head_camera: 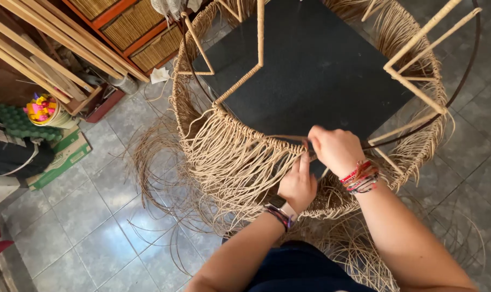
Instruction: Weaving natural fibers onto a circular frame to create a decorative furniture piece
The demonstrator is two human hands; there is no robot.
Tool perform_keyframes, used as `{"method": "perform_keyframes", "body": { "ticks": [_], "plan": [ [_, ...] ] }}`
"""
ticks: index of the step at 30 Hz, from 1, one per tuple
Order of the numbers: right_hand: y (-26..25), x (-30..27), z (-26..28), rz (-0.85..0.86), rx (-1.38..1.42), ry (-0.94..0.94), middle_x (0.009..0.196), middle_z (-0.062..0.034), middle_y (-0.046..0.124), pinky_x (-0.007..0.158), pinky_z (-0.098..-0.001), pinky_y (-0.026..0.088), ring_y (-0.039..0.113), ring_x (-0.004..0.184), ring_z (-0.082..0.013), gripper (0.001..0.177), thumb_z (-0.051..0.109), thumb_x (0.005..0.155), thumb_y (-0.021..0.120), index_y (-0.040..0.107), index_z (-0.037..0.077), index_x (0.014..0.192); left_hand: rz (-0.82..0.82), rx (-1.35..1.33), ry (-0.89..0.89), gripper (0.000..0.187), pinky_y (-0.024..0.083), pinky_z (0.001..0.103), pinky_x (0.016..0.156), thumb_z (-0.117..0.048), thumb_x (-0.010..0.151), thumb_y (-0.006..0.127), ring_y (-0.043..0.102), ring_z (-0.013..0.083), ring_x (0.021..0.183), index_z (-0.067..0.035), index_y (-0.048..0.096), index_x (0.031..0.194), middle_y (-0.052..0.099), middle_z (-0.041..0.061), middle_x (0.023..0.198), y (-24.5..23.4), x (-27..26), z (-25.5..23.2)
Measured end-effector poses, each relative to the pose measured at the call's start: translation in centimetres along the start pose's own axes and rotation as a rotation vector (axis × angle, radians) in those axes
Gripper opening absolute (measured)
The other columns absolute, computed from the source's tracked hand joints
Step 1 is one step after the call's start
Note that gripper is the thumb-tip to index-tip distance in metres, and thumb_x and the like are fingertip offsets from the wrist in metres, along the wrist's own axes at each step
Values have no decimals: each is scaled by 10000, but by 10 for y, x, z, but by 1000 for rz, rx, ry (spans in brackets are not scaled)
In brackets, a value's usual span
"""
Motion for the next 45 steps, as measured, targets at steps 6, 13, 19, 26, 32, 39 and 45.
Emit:
{"method": "perform_keyframes", "body": {
  "ticks": [6,13,19,26,32,39,45],
  "plan": [
    [5,-8,26,68,133,-110,738,-100,735,641,-517,602,748,693,-382,251,292,986,475,663,166,879,-279,430,-376,188,414,354,345,-477,780,570,594,217,433,-289,583,783,533,-32,574,113,9,39],
    [-3,-128,40,-292,1137,88,795,-153,732,796,-470,561,698,748,-275,577,-51,970,486,397,5,1537,159,-1269,-772,194,380,212,364,-46,948,563,521,110,386,-36,747,1008,583,29,576,25,-78,38],
    [6,-128,28,-85,1077,-68,1332,-98,701,1058,-337,500,683,1218,-234,406,256,1064,401,658,60,1308,14,-408,293,87,417,473,813,-179,964,585,501,346,974,-141,651,1006,549,132,1141,-147,-32,-34],
    [22,-128,8,-473,344,-121,795,23,666,634,-327,575,702,735,-206,79,202,924,713,716,184,1001,202,-323,21,101,581,428,683,-342,974,557,753,269,725,-299,609,1050,728,-96,694,-70,40,-6],
    [-16,-129,14,-569,438,-183,789,21,624,637,-335,569,663,696,-217,182,126,912,731,760,194,1079,332,-272,-140,154,598,449,724,-373,875,674,757,310,734,-258,589,934,699,-37,599,-62,51,0],
    [16,-113,-3,162,1380,193,565,58,496,405,-198,363,404,450,-10,213,82,990,578,760,2,1066,-176,-303,465,314,518,398,875,-237,812,772,599,282,1007,-140,669,1093,579,63,1081,-93,-28,-21],
    [19,-115,-4,0,1420,263,670,16,573,469,-162,389,450,582,0,150,71,935,685,760,-15,1033,-144,-614,444,134,485,419,937,-261,912,579,595,323,1061,-163,666,941,626,58,1048,-95,-34,-17]
  ]
}}
Point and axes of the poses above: each hand's wrist, its own x-axis towards the middle knuckle, its own y-axis out of the palm, z = x × y, the point moved 8 cm from there along x, towards the middle knuckle
